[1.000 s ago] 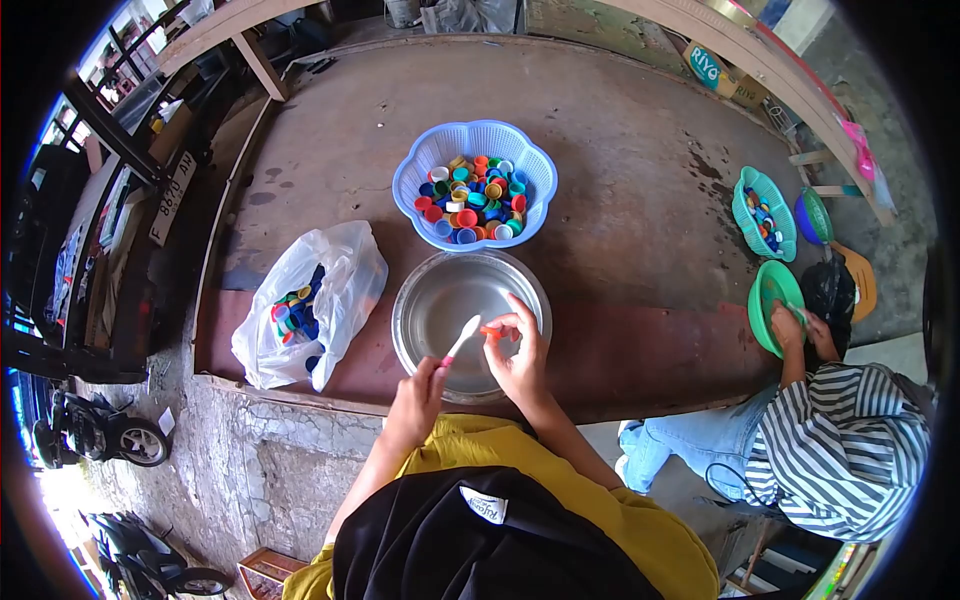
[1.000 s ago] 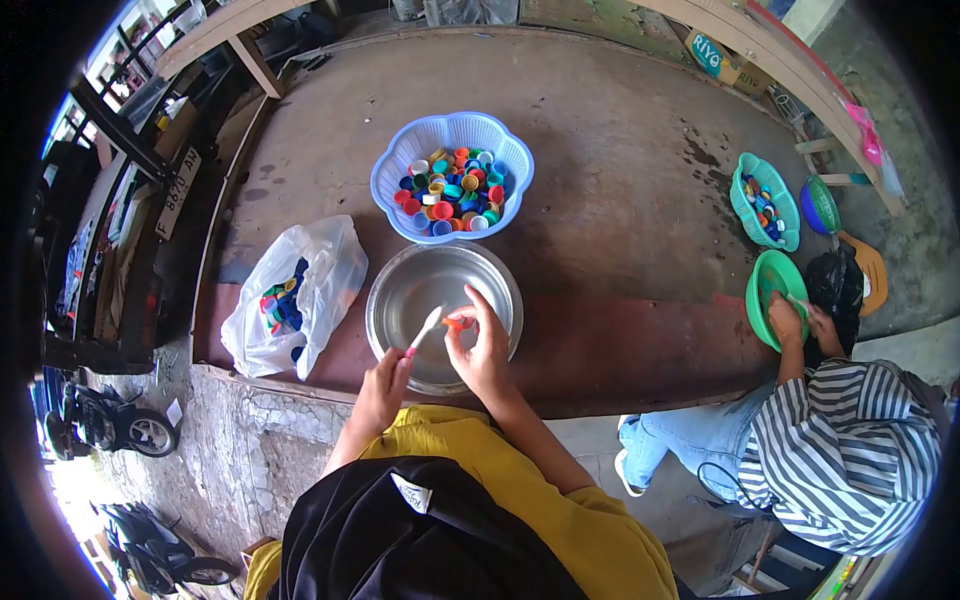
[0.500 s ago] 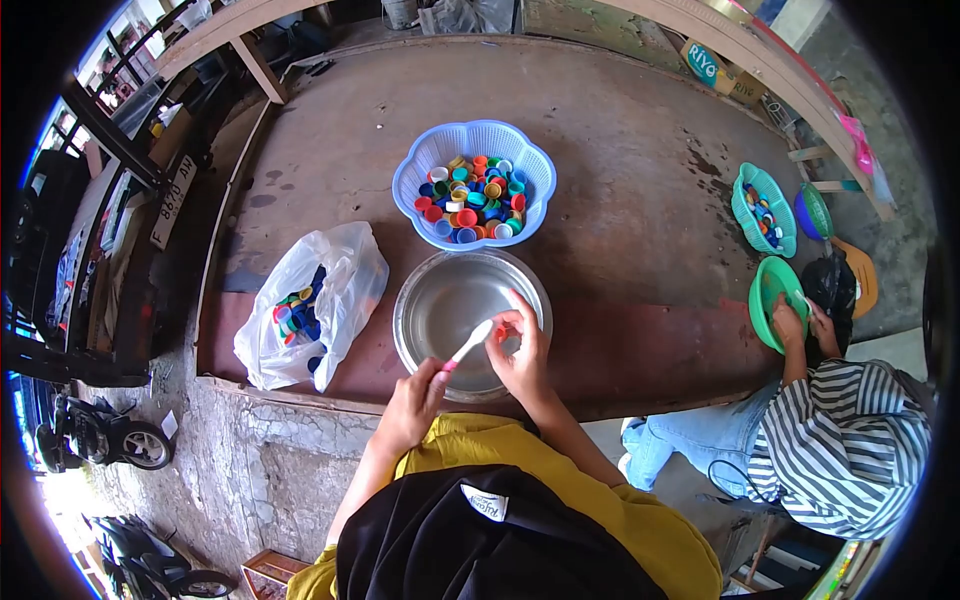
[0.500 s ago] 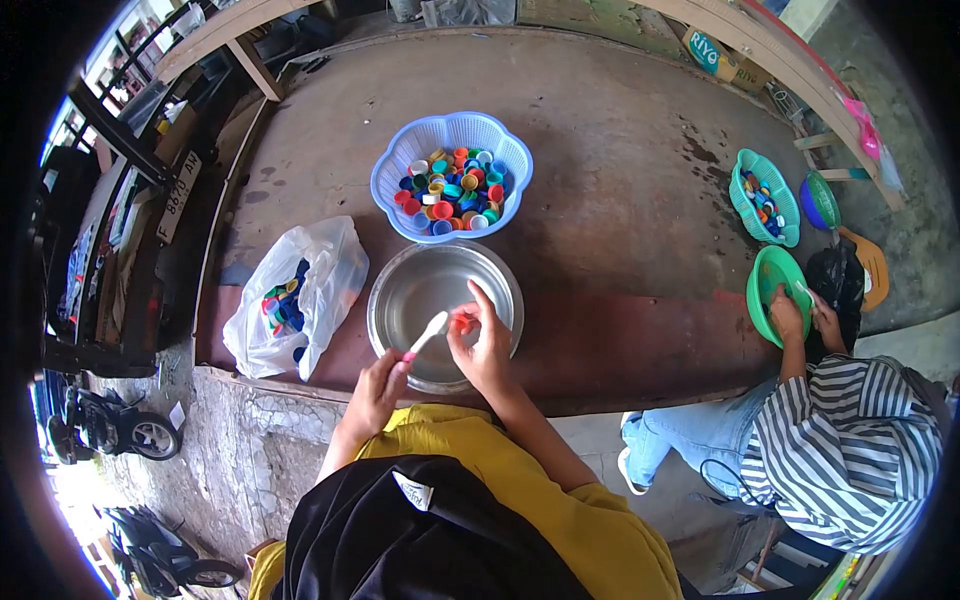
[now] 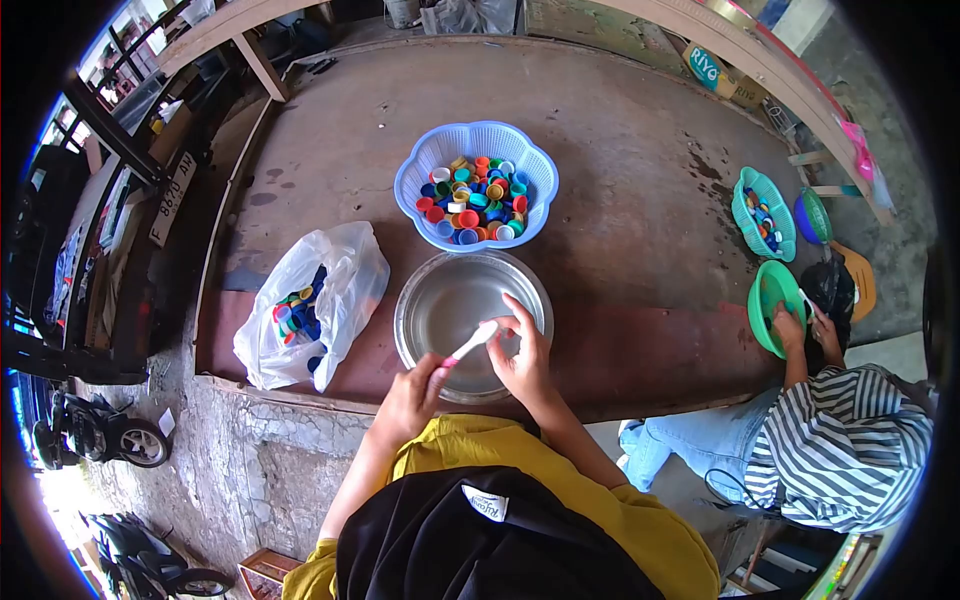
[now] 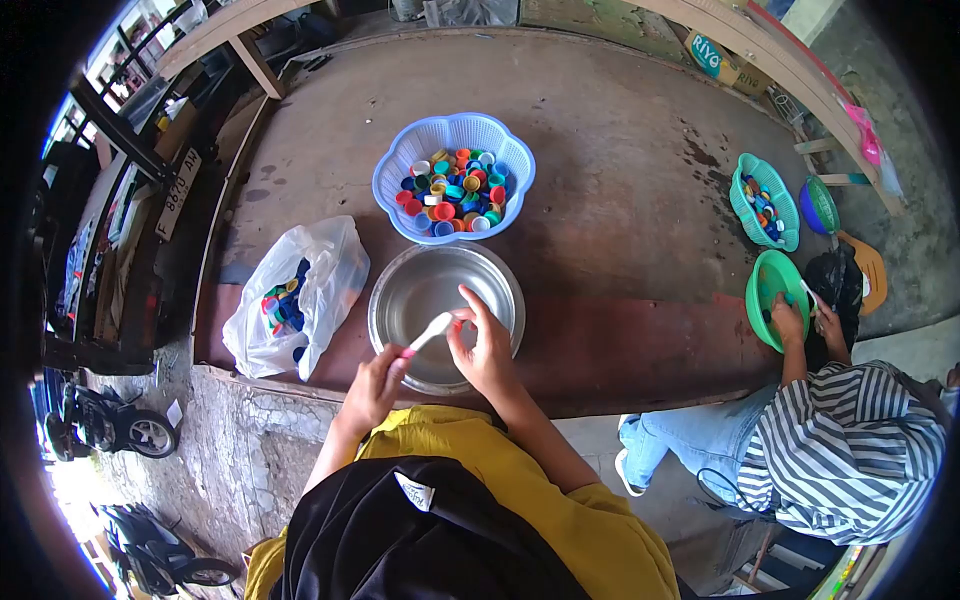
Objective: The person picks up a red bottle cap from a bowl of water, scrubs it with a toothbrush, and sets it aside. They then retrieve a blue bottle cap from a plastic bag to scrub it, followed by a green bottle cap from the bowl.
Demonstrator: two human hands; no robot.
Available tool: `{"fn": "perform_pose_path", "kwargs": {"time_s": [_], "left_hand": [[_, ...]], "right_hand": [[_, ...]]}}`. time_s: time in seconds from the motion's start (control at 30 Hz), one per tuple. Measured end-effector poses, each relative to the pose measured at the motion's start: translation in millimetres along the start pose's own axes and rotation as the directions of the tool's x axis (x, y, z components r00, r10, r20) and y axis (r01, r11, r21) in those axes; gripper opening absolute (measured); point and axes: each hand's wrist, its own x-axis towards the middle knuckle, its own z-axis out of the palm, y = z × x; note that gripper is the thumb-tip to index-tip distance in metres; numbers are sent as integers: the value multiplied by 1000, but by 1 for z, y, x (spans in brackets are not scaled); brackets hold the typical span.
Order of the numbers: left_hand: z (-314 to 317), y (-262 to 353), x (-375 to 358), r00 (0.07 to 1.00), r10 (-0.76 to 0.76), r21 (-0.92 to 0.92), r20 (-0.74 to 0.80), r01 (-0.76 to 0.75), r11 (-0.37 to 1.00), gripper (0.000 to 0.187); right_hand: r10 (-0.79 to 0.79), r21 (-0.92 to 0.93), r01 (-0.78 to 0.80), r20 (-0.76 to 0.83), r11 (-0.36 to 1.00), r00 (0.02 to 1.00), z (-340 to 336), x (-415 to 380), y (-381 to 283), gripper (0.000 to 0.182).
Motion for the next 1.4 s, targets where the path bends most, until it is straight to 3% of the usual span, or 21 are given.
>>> {"fn": "perform_pose_path", "kwargs": {"time_s": [0.1,0.13,0.27,0.4,0.53,0.63,0.67,0.77,0.8,0.93,1.07,1.17,1.3,1.4], "left_hand": [[-1,-20,3,997,-36,14,-63,37,999,16],[-5,-16,3,991,-126,38,-45,128,991,16],[-2,-2,2,1000,21,28,3,-21,999,16],[-3,-26,1,996,-72,107,-52,78,991,16],[2,3,1,1000,21,-15,19,-20,1000,19],[-1,-22,0,992,-122,96,17,120,988,19],[-1,-26,-2,988,-143,149,-57,150,977,19],[-4,-7,-2,996,-33,-5,-83,33,999,18],[-2,-1,-2,1000,4,48,-19,-3,999,18],[-7,-10,-3,997,-80,93,1,80,993,18],[-2,-10,-2,1000,-22,143,3,22,989,19],[2,-9,-3,1000,3,-28,-19,-3,1000,18],[0,-18,3,999,-13,149,38,7,989,18],[-11,-34,-1,999,13,251,-39,-3,968,16]], "right_hand": [[22,27,-23,31,999,999,-1,1,0,56],[41,33,-42,34,999,999,-1,-1,2,57],[53,3,-54,72,999,996,-4,1,0,62],[4,19,-6,83,1000,997,-6,6,0,66],[-21,-72,32,157,997,987,-8,5,3,63],[16,-66,-3,204,998,979,-8,5,3,61],[37,-25,-32,213,999,976,-9,2,7,62],[29,9,-32,216,999,976,-10,2,8,64],[30,25,-37,221,999,975,-10,5,1,64],[44,-1,-45,229,999,973,-10,4,2,63],[22,-26,-17,202,1000,979,-13,6,2,61],[49,-23,-45,224,999,973,-14,11,5,60],[46,84,-72,280,994,959,-15,7,4,60],[94,69,-116,267,991,959,-25,8,3,60]]}}
